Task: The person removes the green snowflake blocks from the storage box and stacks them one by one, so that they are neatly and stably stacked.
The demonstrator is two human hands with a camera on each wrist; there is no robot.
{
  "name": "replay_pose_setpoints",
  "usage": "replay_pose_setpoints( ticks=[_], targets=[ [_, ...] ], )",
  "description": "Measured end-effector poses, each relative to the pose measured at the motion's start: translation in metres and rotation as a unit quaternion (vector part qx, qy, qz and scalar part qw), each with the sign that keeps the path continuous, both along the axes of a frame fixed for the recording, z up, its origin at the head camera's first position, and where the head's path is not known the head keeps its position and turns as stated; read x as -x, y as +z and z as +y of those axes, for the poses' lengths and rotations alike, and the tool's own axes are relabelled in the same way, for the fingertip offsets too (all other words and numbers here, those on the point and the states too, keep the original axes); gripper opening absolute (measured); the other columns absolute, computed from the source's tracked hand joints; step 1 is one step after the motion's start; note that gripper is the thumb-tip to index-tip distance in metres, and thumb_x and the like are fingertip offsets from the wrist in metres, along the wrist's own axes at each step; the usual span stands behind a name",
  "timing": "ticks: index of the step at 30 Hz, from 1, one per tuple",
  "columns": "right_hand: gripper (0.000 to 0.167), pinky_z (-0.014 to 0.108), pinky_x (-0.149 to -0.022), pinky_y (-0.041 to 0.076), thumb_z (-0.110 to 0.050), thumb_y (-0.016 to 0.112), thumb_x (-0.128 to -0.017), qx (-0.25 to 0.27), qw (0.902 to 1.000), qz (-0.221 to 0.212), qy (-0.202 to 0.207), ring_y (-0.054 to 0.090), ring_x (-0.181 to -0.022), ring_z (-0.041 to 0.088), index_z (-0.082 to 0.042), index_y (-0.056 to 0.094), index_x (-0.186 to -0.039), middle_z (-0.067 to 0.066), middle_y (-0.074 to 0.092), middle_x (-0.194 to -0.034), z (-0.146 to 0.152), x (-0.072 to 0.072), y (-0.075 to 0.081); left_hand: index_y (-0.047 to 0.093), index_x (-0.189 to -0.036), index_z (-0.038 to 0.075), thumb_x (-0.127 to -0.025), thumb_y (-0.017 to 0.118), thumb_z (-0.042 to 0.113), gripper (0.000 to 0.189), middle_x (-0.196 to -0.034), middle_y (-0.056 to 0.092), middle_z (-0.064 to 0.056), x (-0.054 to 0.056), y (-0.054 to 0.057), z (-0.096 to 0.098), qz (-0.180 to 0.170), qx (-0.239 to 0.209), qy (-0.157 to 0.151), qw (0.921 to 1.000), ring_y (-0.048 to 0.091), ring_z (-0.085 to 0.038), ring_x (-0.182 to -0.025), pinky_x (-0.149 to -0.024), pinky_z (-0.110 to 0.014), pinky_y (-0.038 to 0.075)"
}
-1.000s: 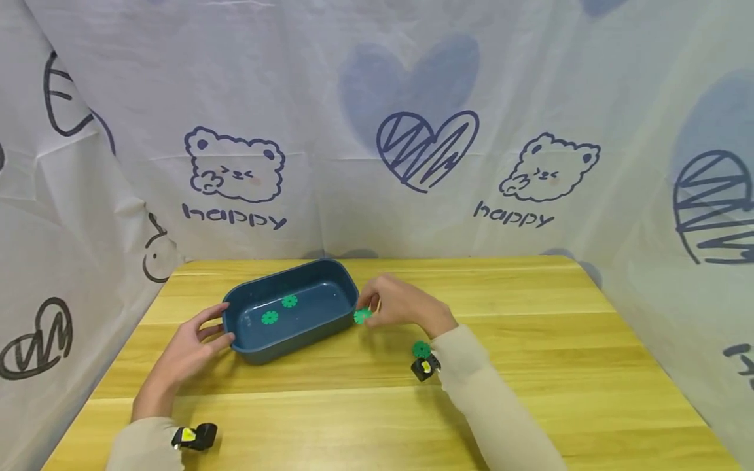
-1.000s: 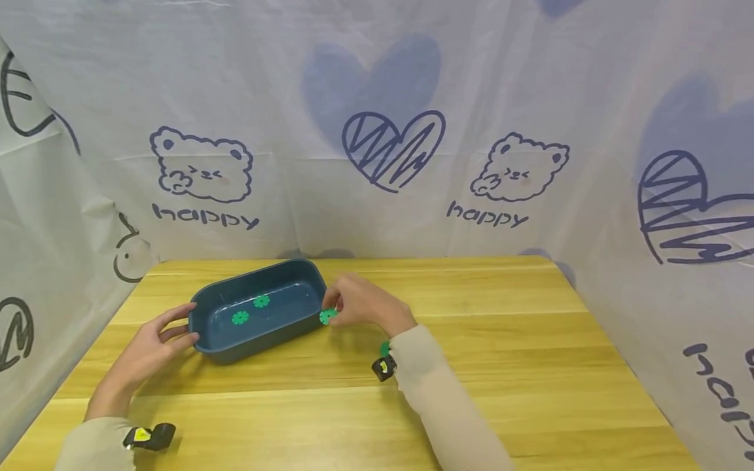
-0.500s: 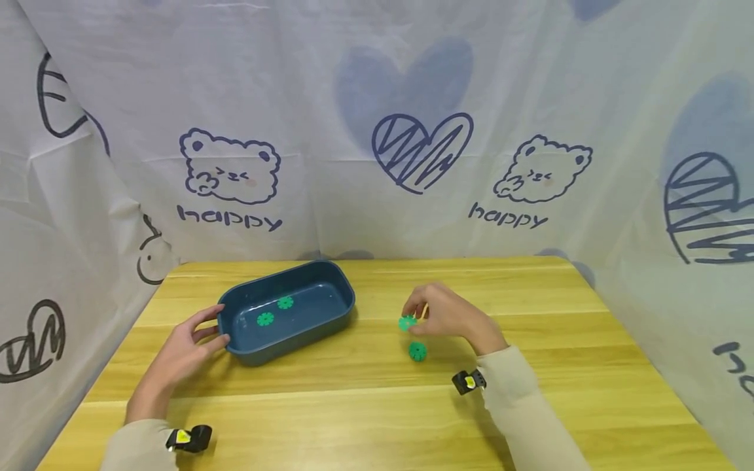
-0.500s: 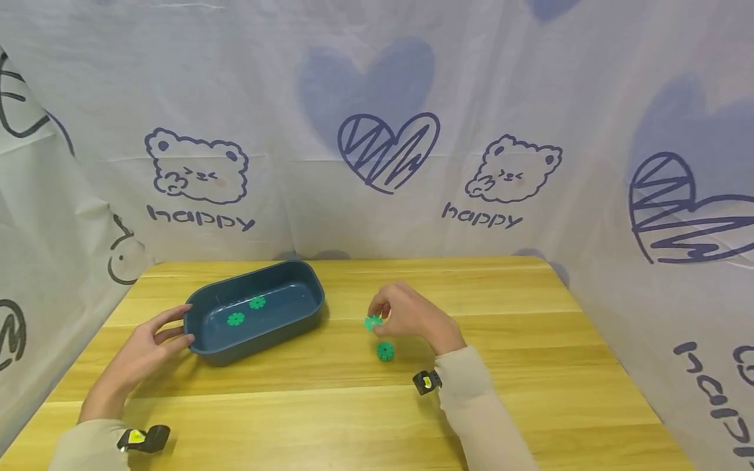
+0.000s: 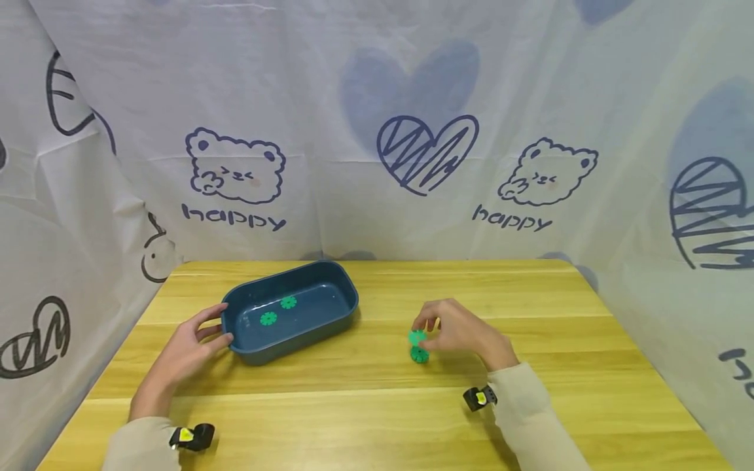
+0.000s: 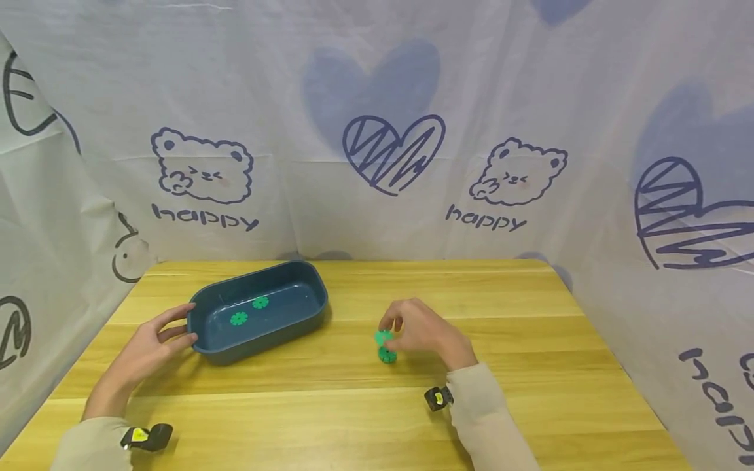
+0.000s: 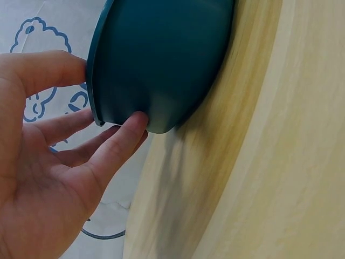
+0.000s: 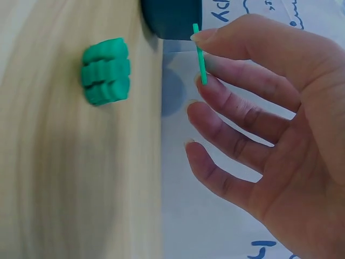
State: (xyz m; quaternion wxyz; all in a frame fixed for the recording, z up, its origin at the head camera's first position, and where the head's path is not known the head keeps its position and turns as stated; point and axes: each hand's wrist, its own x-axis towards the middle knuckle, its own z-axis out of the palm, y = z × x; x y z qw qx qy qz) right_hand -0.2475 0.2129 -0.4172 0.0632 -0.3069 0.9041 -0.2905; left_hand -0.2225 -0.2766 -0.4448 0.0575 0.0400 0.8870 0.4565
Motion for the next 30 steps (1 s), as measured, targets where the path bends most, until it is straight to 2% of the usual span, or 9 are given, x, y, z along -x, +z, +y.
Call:
replay_pose_setpoints(
  ticks=[3, 8, 12, 18, 26, 30],
  targets=[
    [0.014, 0.035, -0.078, 0.059, -0.011, 0.083, -0.085, 0.004, 1.0000, -0.003, -0.003, 0.067, -0.088, 0.020, -0.010, 0.080, -0.099, 0.000, 0.074, -0.097, 0.002, -0.001, -0.005, 0.028, -0.162, 0.004, -0.101, 0.066, 0.021, 0.074, -0.163, 0.030, -0.030, 0.000, 0.000, 0.000, -0.001, 0.004, 0.000, 1.0000, 0.047, -0.051, -0.142, -0.089, -0.012, 0.047],
    [0.014, 0.033, -0.077, 0.058, -0.010, 0.083, -0.083, 0.012, 0.9998, -0.013, -0.009, 0.067, -0.089, 0.023, -0.012, 0.080, -0.097, -0.002, 0.073, -0.096, 0.004, -0.001, -0.012, 0.028, -0.162, 0.004, -0.101, 0.066, 0.022, 0.074, -0.163, 0.030, -0.030, 0.001, -0.001, -0.001, -0.003, 0.006, 0.002, 1.0000, 0.047, -0.051, -0.142, -0.092, -0.017, 0.050],
    [0.016, 0.029, -0.078, 0.057, -0.010, 0.084, -0.083, 0.012, 0.9997, -0.020, -0.005, 0.066, -0.089, 0.017, -0.013, 0.080, -0.098, -0.003, 0.073, -0.098, 0.005, -0.001, -0.018, 0.028, -0.162, 0.004, -0.101, 0.066, 0.021, 0.074, -0.163, 0.031, -0.031, 0.001, -0.002, -0.001, -0.002, 0.002, 0.002, 1.0000, 0.047, -0.051, -0.142, -0.090, -0.014, 0.048],
    [0.016, 0.031, -0.081, 0.057, -0.010, 0.084, -0.083, 0.013, 0.9997, -0.021, 0.006, 0.065, -0.090, 0.014, -0.015, 0.080, -0.098, -0.005, 0.073, -0.099, 0.007, -0.002, -0.025, 0.028, -0.162, 0.003, -0.100, 0.066, 0.019, 0.074, -0.162, 0.030, -0.031, 0.000, -0.002, -0.001, 0.000, -0.006, 0.003, 1.0000, 0.047, -0.052, -0.141, -0.085, -0.007, 0.044],
    [0.018, 0.037, -0.082, 0.059, -0.006, 0.081, -0.084, 0.024, 0.9993, -0.022, 0.019, 0.067, -0.091, 0.018, -0.015, 0.080, -0.099, -0.004, 0.074, -0.100, 0.010, -0.003, -0.032, 0.028, -0.162, 0.004, -0.100, 0.066, 0.020, 0.074, -0.162, 0.030, -0.031, 0.000, -0.004, -0.002, -0.001, -0.003, 0.000, 1.0000, 0.047, -0.052, -0.142, -0.088, -0.011, 0.047],
    [0.018, 0.036, -0.082, 0.059, -0.007, 0.081, -0.084, 0.024, 0.9995, -0.014, 0.018, 0.067, -0.090, 0.016, -0.017, 0.080, -0.099, -0.006, 0.075, -0.100, 0.010, -0.002, -0.032, 0.028, -0.162, 0.004, -0.100, 0.066, 0.020, 0.074, -0.163, 0.030, -0.031, 0.001, -0.003, -0.002, -0.001, -0.004, 0.001, 1.0000, 0.047, -0.051, -0.142, -0.087, -0.010, 0.046]
  ],
)
